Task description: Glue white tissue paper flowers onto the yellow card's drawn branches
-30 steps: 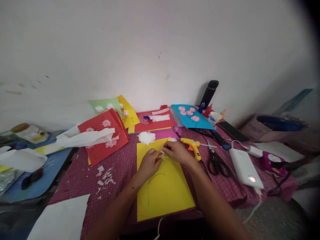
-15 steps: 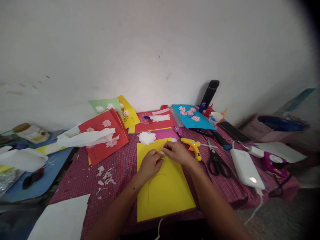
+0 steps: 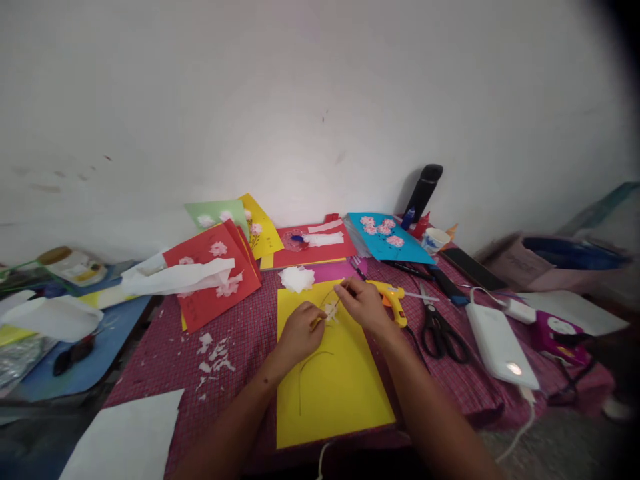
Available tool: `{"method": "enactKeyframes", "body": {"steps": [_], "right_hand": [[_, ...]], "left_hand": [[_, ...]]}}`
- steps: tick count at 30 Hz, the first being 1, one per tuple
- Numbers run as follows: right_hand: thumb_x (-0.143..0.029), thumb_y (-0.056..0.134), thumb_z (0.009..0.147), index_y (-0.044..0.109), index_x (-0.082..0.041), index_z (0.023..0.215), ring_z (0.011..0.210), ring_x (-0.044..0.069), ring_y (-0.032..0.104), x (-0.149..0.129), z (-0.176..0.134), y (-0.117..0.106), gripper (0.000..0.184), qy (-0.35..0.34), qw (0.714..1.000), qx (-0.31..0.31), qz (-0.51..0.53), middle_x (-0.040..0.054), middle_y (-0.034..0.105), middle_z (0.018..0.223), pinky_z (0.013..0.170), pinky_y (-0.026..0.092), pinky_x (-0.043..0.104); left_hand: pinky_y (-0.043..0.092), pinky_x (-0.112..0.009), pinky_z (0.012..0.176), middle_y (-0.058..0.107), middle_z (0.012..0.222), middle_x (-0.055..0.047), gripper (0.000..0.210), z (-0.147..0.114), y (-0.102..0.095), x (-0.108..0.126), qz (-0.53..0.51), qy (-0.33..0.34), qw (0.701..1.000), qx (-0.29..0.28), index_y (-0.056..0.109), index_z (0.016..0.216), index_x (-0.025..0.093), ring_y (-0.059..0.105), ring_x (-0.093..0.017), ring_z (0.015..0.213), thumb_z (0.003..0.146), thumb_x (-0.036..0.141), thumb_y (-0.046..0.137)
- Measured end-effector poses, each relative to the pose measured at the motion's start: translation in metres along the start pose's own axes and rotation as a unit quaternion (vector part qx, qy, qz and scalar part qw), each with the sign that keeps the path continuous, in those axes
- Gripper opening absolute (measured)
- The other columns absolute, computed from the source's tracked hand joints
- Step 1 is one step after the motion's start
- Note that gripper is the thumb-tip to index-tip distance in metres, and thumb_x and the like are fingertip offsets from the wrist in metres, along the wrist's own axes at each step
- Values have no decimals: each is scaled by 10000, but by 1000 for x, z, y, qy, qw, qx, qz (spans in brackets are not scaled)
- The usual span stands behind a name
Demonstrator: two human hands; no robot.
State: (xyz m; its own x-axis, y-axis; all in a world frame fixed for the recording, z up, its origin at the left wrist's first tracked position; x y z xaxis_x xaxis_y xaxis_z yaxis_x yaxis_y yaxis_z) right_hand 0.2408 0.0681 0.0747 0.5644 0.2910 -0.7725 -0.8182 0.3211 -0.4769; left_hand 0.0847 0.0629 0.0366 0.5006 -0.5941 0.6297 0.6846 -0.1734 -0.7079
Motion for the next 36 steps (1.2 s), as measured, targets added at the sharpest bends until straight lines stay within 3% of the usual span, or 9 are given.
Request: {"method": "enactKeyframes", "body": {"steps": [4, 7, 9, 13, 17, 20, 25, 29, 36], "right_hand": [[-406, 541, 908, 634, -198, 773, 590, 159, 542, 7, -2, -8, 265, 20, 996, 70, 45, 8, 613, 665, 574, 397, 267], [-401, 551, 904, 636, -207, 762, 607, 171, 561, 6, -3, -4, 254, 16, 997, 70, 42, 16, 629, 675, 593, 408, 277], [-392, 555, 902, 638, -211, 775, 620, 177, 571, 5, -3, -1, 237, 12, 998, 59, 29, 20, 641, 685, 602, 412, 280], [-396, 550, 907, 647, -218, 800, 628, 183, 576, 7, -4, 4, 230, 12, 999, 43, 22, 22, 649, 693, 600, 415, 279], [-396, 567, 898, 651, -223, 791, 611, 180, 577, 7, -4, 4, 221, 7, 998, 48, 26, 16, 641, 669, 598, 414, 277], [-390, 572, 897, 656, -224, 801, 610, 179, 582, 6, -5, 4, 210, 7, 998, 47, 32, 17, 648, 673, 600, 420, 276], [-373, 563, 902, 673, -214, 816, 659, 184, 617, 4, -4, 4, 211, 12, 999, 43, 23, 38, 692, 736, 646, 457, 285], [-347, 513, 928, 707, -216, 859, 706, 184, 645, 3, -3, 6, 244, 6, 998, 33, 44, 41, 717, 787, 682, 487, 287], [-320, 521, 924, 705, -237, 940, 813, 191, 658, -2, -4, 7, 203, -2, 997, 25, 73, 40, 726, 907, 747, 507, 309]], "left_hand": [[466, -310, 790, 640, 882, -53, 159, 7, -24, -20, 26, -31, 999, 20, 663, 874, 198, 592, -184, 858, 831, 131, 526], [458, -349, 858, 646, 935, -71, 169, 19, -43, -39, 102, -45, 992, 53, 668, 956, 200, 588, -226, 943, 815, 173, 580], [452, -372, 897, 624, 1012, -92, 296, 26, -50, -49, 149, -58, 984, 81, 645, 1076, 192, 578, -249, 982, 781, 215, 642], [443, -369, 913, 609, 1070, -116, 384, 38, -42, -61, 197, -67, 975, 80, 612, 1152, 178, 562, -261, 1031, 771, 209, 654], [443, -353, 862, 644, 947, -115, 177, 42, -34, -67, 213, -66, 973, 52, 665, 954, 155, 581, -243, 960, 849, 154, 522], [435, -331, 821, 652, 862, -103, 209, 41, -36, -70, 203, -59, 976, 42, 665, 837, 164, 590, -221, 877, 886, 154, 462], [400, -293, 728, 619, 759, -69, 241, 37, -49, -74, 159, -75, 982, 68, 627, 726, 174, 561, -195, 775, 889, 195, 450], [322, -252, 594, 532, 615, 1, 288, 30, -60, -87, 52, -151, 983, 91, 584, 641, 168, 495, -150, 623, 875, 297, 475], [303, -224, 521, 528, 586, 33, 296, 10, -57, -114, -207, -273, 930, 136, 630, 714, 152, 438, -107, 532, 763, 444, 633]]}}
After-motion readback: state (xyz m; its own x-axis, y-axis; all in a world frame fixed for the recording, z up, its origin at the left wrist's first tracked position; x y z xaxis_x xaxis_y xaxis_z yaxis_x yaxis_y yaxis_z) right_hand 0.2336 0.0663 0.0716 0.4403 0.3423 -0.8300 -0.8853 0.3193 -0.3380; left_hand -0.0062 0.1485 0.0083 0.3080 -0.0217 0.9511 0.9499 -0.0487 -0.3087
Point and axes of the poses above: each hand's wrist, its own z-axis towards the middle knuckle, its own y-axis out of the palm, x = y × z, the point moved 9 cm from there along z, towards the middle knuckle
